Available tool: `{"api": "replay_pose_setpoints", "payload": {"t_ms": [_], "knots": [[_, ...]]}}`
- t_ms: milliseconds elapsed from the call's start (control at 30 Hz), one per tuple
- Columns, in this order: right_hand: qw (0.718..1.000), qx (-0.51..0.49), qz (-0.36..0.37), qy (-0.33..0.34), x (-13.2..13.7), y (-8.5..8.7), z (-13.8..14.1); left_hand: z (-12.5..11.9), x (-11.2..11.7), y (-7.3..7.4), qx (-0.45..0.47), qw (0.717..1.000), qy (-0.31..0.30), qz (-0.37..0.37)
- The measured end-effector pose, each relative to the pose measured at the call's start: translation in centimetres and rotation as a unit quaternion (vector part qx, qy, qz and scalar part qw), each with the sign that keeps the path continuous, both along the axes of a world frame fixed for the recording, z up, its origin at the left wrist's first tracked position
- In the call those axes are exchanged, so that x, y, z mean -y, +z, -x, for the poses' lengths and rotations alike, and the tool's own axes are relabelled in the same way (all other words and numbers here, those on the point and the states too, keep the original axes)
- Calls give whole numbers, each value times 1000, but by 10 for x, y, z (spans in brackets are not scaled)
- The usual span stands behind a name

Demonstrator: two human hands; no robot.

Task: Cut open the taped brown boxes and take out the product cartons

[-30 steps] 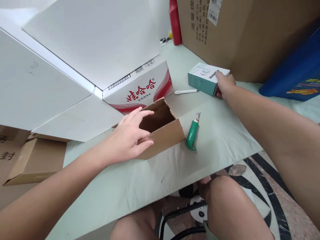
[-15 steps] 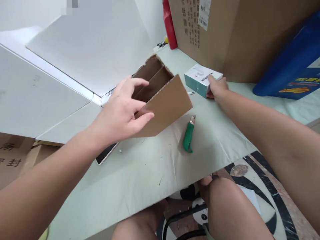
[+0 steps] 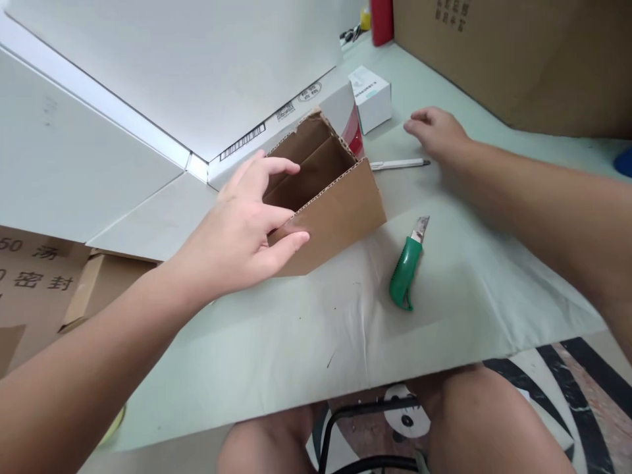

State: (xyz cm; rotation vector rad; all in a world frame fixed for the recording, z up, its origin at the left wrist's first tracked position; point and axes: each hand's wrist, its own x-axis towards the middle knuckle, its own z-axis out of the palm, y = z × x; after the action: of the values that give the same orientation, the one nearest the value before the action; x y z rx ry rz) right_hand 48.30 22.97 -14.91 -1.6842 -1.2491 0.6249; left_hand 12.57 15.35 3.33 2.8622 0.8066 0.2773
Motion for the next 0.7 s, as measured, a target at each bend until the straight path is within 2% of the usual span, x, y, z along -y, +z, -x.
{"api": "replay_pose_setpoints", "payload": {"t_ms": [67, 167, 233, 267, 367, 500, 600, 700], "knots": [[994, -45, -46, 83, 44, 12, 10, -3, 2, 4, -5, 1000, -24, -13], [946, -40, -124, 297, 120, 37, 20, -15, 18, 16, -36, 991, -126, -34], [913, 10, -154, 378, 168, 54, 22, -25, 39, 23, -47, 980, -189, -32], [903, 38, -163, 395, 190, 61, 23, -30, 50, 25, -49, 976, -209, -32], [907, 101, -175, 370, 245, 70, 24, -40, 84, 26, -61, 970, -231, -55], [935, 131, -222, 245, 298, 59, 39, -43, 109, 21, -71, 963, -238, -101], [943, 148, -249, 162, 325, 50, 59, -41, 117, 15, -60, 962, -236, -125], [947, 173, -245, 113, 338, 48, 70, -37, 122, 7, -36, 960, -227, -157]]}}
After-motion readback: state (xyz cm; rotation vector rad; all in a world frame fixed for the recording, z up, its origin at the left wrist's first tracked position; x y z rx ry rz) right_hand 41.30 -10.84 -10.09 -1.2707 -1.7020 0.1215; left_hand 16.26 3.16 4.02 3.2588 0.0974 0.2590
